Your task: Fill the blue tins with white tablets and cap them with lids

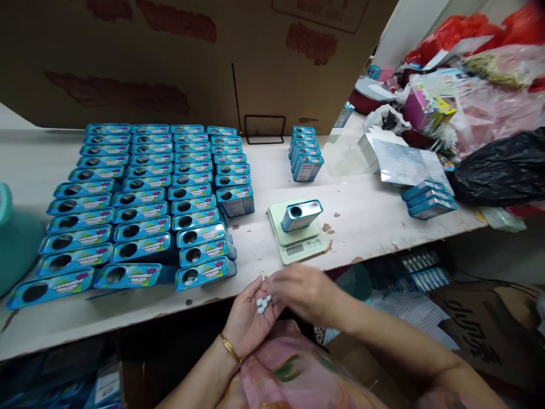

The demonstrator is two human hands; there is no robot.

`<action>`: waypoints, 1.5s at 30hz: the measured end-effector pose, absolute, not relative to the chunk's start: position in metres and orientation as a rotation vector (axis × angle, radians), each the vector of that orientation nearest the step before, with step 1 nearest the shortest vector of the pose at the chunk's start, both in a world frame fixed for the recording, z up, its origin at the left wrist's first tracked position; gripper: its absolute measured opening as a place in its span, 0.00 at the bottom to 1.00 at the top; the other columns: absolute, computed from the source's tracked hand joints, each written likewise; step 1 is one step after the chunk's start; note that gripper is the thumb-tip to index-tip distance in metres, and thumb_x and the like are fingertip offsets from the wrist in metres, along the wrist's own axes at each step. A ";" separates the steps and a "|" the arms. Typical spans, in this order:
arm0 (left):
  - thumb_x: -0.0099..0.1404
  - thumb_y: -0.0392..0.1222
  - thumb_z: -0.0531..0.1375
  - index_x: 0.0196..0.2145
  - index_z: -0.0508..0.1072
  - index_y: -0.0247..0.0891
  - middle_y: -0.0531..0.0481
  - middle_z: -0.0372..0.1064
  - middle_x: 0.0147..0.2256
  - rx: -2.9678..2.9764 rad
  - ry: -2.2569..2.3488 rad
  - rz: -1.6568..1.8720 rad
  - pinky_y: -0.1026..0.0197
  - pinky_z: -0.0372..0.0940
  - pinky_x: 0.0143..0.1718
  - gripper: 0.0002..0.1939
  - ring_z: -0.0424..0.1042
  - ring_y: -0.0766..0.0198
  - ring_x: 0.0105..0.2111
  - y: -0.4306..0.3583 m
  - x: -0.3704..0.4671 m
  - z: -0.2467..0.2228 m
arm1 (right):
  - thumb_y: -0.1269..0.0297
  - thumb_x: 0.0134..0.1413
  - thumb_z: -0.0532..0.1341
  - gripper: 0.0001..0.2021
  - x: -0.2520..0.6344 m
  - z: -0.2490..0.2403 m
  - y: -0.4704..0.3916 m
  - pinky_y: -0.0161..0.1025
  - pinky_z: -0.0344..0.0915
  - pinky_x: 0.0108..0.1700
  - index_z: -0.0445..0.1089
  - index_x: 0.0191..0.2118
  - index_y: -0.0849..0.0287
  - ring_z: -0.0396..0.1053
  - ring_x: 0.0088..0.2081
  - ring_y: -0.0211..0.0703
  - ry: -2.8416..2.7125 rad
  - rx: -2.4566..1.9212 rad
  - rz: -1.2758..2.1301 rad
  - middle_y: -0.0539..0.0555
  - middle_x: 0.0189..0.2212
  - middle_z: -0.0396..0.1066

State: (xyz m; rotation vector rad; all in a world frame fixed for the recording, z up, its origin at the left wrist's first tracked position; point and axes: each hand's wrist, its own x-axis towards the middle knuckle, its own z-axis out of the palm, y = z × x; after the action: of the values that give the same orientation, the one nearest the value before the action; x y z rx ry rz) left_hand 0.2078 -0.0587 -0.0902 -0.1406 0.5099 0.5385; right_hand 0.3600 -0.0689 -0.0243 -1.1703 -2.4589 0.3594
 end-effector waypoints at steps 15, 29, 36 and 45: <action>0.61 0.42 0.48 0.43 0.67 0.29 0.39 0.68 0.41 -0.131 0.586 0.421 0.55 0.60 0.45 0.17 0.67 0.59 0.42 -0.070 0.212 -0.089 | 0.71 0.54 0.51 0.06 0.344 -0.079 -0.101 0.36 0.60 0.42 0.63 0.34 0.65 0.59 0.37 0.39 -2.631 -1.266 0.509 0.55 0.34 0.63; 0.60 0.38 0.51 0.40 0.69 0.25 0.35 0.66 0.44 -0.084 0.653 0.464 0.56 0.59 0.47 0.15 0.63 0.54 0.47 -0.071 0.213 -0.086 | 0.72 0.54 0.50 0.09 0.393 -0.006 -0.026 0.37 0.62 0.45 0.66 0.37 0.62 0.62 0.42 0.37 -1.970 -1.268 0.200 0.56 0.37 0.66; 0.60 0.38 0.50 0.41 0.68 0.26 0.36 0.67 0.44 -0.080 0.655 0.491 0.56 0.58 0.48 0.15 0.64 0.56 0.46 -0.069 0.207 -0.086 | 0.72 0.54 0.50 0.09 0.405 -0.009 -0.018 0.41 0.60 0.46 0.66 0.38 0.61 0.61 0.44 0.41 -1.945 -1.393 0.015 0.57 0.39 0.66; 0.61 0.46 0.48 0.42 0.68 0.29 0.38 0.66 0.44 -0.090 0.532 0.399 0.54 0.52 0.51 0.20 0.60 0.56 0.49 -0.072 0.209 -0.091 | 0.68 0.54 0.51 0.13 0.329 -0.070 -0.121 0.39 0.60 0.39 0.60 0.46 0.61 0.59 0.39 0.42 -2.527 -1.324 0.403 0.56 0.38 0.64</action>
State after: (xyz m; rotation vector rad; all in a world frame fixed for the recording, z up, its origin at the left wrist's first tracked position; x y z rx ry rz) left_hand 0.2085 -0.0724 -0.0908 -0.0897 0.5322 0.3993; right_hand 0.3286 -0.1212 -0.0697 -1.3235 -2.5270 0.4027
